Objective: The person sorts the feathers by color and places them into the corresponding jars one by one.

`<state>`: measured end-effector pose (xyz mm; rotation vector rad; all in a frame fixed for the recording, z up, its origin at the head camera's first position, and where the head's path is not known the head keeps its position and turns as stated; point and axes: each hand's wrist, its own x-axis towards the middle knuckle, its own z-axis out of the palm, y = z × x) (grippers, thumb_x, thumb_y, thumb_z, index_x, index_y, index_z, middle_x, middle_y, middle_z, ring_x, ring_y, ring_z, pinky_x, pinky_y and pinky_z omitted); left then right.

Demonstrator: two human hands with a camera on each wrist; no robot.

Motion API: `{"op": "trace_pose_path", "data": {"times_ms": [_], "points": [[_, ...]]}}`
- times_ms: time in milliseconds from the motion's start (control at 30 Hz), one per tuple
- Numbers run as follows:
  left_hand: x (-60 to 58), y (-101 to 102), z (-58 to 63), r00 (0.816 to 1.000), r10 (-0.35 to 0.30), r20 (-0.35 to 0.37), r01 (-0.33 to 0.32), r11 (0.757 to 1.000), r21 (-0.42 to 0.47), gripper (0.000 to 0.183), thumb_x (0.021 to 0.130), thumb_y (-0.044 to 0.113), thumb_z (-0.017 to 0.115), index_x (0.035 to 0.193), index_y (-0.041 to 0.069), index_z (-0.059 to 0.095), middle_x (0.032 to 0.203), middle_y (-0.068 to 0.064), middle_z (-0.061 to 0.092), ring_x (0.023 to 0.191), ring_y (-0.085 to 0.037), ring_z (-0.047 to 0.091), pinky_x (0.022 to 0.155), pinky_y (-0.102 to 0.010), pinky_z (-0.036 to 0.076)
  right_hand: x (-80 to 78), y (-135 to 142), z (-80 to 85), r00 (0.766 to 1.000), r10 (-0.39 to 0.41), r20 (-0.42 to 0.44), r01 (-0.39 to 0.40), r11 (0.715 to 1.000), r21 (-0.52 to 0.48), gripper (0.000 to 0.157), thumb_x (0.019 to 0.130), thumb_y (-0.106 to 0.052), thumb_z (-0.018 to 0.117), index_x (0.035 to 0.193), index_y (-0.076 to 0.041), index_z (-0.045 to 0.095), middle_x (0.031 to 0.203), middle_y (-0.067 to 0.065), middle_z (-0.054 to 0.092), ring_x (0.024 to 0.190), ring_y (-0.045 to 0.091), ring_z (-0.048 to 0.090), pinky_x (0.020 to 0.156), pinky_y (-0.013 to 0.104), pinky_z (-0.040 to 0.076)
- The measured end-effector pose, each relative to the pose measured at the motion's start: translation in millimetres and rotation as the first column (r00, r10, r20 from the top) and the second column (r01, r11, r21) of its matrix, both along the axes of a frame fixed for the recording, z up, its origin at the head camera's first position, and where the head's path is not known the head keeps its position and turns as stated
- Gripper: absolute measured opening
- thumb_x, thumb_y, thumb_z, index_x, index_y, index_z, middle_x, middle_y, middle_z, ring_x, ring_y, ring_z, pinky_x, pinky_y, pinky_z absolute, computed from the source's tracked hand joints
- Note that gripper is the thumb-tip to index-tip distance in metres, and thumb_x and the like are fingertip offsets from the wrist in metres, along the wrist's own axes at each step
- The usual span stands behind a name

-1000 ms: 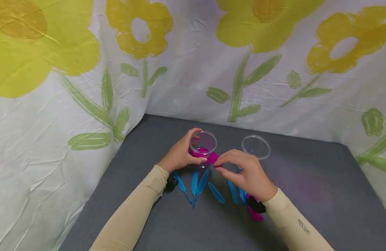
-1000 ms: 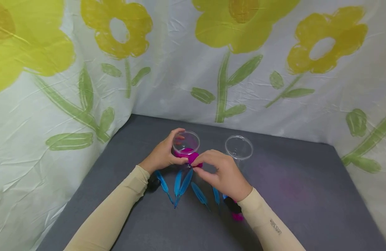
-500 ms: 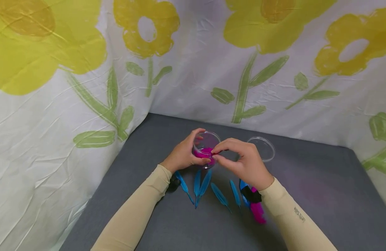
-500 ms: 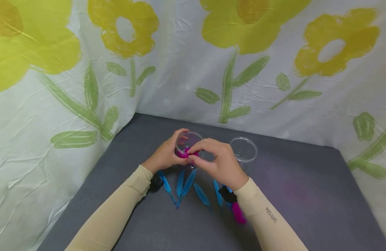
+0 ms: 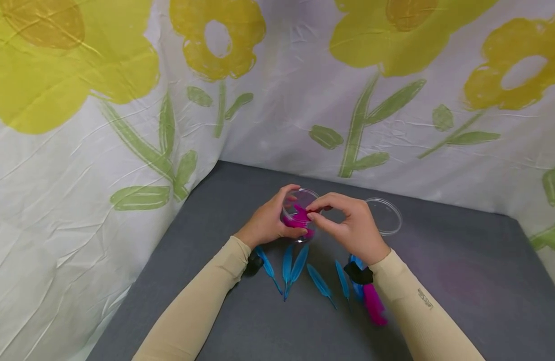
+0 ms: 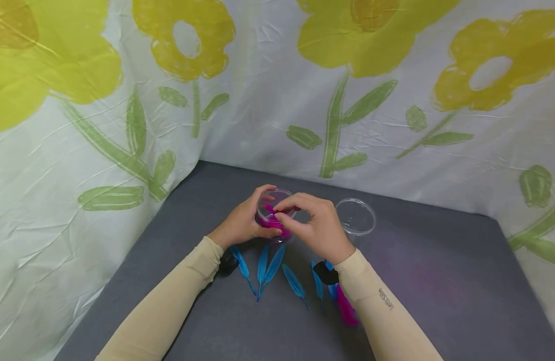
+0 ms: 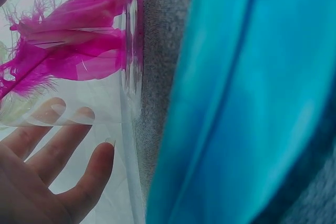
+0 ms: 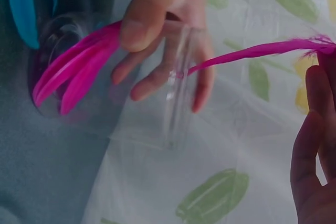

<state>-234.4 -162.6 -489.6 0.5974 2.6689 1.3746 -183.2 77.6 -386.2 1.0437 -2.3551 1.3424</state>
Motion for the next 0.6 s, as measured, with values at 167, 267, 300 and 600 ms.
{"op": "trace_pose_path", "data": {"times_ms": [167,267,300,600], "points": [[-0.9,1,0.9,1.0,-0.015,-0.006,0.015,1.0,0.003,0.109,0.083,0.051,0.093,0.164,0.046,0.021,0.161,-0.002,0.052,0.145,-0.024,0.059,0.114,-0.049,0.056,-5.5,0,-4.8,1.0,-0.03,-0.003,0.03,0.999,0.022,0.016,0.095,-0.011,0.084,0.11,-0.019,0.083,0.109,-0.009,0.08,0.101,0.006,0.074,0.09,0.023,0.061],[-0.9,1,1.4,1.0,-0.013,-0.003,0.013,1.0,-0.001,0.109,0.083,0.05,0.093,0.164,0.045,0.021,0.161,-0.002,0.052,0.145,-0.024,0.059,0.113,-0.049,0.057,-8.2,-1,-8.0,0.999,-0.041,-0.01,0.041,0.999,0.034,0.016,0.095,-0.011,0.084,0.109,-0.018,0.083,0.108,-0.008,0.081,0.1,0.008,0.075,0.09,0.022,0.06],[-0.9,2,1.7,1.0,-0.012,-0.002,0.012,1.0,-0.002,0.108,0.083,0.049,0.093,0.164,0.045,0.022,0.161,-0.002,0.052,0.145,-0.024,0.059,0.113,-0.049,0.057,-8.9,-1,-9.2,0.999,-0.043,-0.011,0.044,0.998,0.038,0.016,0.095,-0.011,0.084,0.109,-0.018,0.083,0.107,-0.008,0.081,0.1,0.008,0.075,0.09,0.021,0.06],[0.2,1,2.8,1.0,-0.01,-0.007,0.01,1.0,0.005,0.108,0.083,0.048,0.094,0.164,0.043,0.023,0.159,-0.003,0.053,0.144,-0.023,0.059,0.111,-0.049,0.058,-16.6,-2,-20.4,0.998,-0.049,-0.025,0.051,0.994,0.094,0.014,0.096,-0.013,0.083,0.109,-0.019,0.082,0.107,-0.007,0.08,0.097,0.009,0.074,0.091,0.027,0.061]]}}
